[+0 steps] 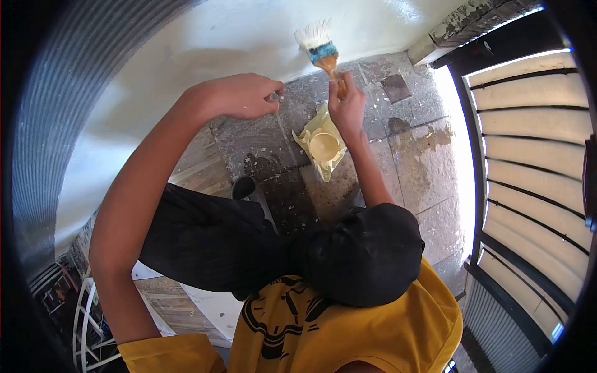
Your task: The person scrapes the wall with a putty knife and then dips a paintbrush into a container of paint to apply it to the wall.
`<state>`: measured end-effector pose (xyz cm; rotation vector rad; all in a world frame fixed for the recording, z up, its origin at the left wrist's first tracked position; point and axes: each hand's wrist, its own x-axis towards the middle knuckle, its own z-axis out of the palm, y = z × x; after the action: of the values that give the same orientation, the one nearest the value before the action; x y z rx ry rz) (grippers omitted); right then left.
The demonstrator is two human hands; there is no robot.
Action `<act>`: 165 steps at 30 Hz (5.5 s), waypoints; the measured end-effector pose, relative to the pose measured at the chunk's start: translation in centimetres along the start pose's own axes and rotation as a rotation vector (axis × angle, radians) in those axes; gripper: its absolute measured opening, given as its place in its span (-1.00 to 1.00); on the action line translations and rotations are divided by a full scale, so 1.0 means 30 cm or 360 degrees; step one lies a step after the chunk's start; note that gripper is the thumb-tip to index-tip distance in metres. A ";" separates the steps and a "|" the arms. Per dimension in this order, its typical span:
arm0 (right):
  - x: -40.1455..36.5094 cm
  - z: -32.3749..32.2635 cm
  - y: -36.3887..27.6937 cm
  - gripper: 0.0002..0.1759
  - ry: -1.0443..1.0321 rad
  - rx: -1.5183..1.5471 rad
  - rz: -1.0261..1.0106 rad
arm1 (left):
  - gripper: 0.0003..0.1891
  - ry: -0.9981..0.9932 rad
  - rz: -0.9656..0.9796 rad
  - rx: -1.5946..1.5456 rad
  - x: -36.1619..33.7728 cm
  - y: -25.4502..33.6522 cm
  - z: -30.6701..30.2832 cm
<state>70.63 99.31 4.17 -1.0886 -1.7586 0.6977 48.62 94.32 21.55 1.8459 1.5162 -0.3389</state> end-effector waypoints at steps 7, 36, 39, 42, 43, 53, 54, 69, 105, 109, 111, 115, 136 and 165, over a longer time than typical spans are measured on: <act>-0.073 -0.016 0.131 -0.76 -0.0313 -0.0387 0.0359 | -0.52 0.0003 -0.0022 0.0049 -0.013 0.013 -0.011; -0.006 -0.097 0.193 -0.66 -0.0211 -0.0557 0.0496 | -0.54 0.0008 -0.0042 0.0035 -0.063 0.016 -0.012; 0.034 -0.140 0.190 -0.67 -0.0184 -0.0607 0.0458 | -0.54 -0.0008 -0.0039 -0.0006 -0.069 0.033 -0.025; 0.118 -0.218 0.110 -0.69 -0.0061 -0.0587 0.0389 | -0.54 0.0040 0.0004 0.0063 -0.055 0.021 -0.011; 0.158 -0.243 0.069 -0.69 0.0000 -0.0523 0.0377 | -0.54 0.0043 0.0008 0.0062 -0.051 0.023 -0.014; 0.191 -0.354 -0.145 -0.74 0.0454 -0.0058 0.0206 | -0.54 0.0013 0.0009 0.0023 -0.052 0.022 -0.024; 0.176 -0.313 -0.059 -0.75 0.0443 -0.0078 0.0151 | -0.54 -0.0003 0.0001 0.0029 -0.054 0.028 -0.026; 0.132 -0.259 0.245 -0.65 0.0079 -0.0638 0.0219 | -0.53 -0.0015 -0.0020 0.0033 -0.031 0.022 -0.024; 0.212 -0.260 -0.332 -0.65 0.0347 -0.0322 0.0290 | -0.59 -0.0594 0.0881 0.0424 0.150 0.390 0.034; 0.203 -0.301 -0.436 -0.61 0.0396 -0.0197 0.0396 | -0.61 -0.0719 0.1075 0.0445 0.134 0.419 0.071; 0.157 -0.279 -0.389 -0.60 0.0579 -0.0087 0.0383 | -0.62 -0.0791 0.0984 0.0361 0.123 0.403 0.078; 0.070 -0.176 -0.235 -0.72 0.0577 0.0143 0.0324 | -0.62 -0.0710 0.0901 0.0357 0.106 0.331 0.083; 0.133 -0.172 -0.304 -0.72 -0.0204 -0.0130 0.0414 | -0.76 -0.0231 -0.0262 0.1051 0.031 -0.006 -0.023; 0.009 0.024 -0.266 -0.68 -0.0130 -0.0525 0.0731 | -0.76 -0.0622 0.0042 0.0750 0.286 -0.351 0.159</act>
<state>66.96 96.00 10.47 -1.7454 -1.7460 0.7467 42.28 98.14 9.22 1.9928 1.2058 -1.0522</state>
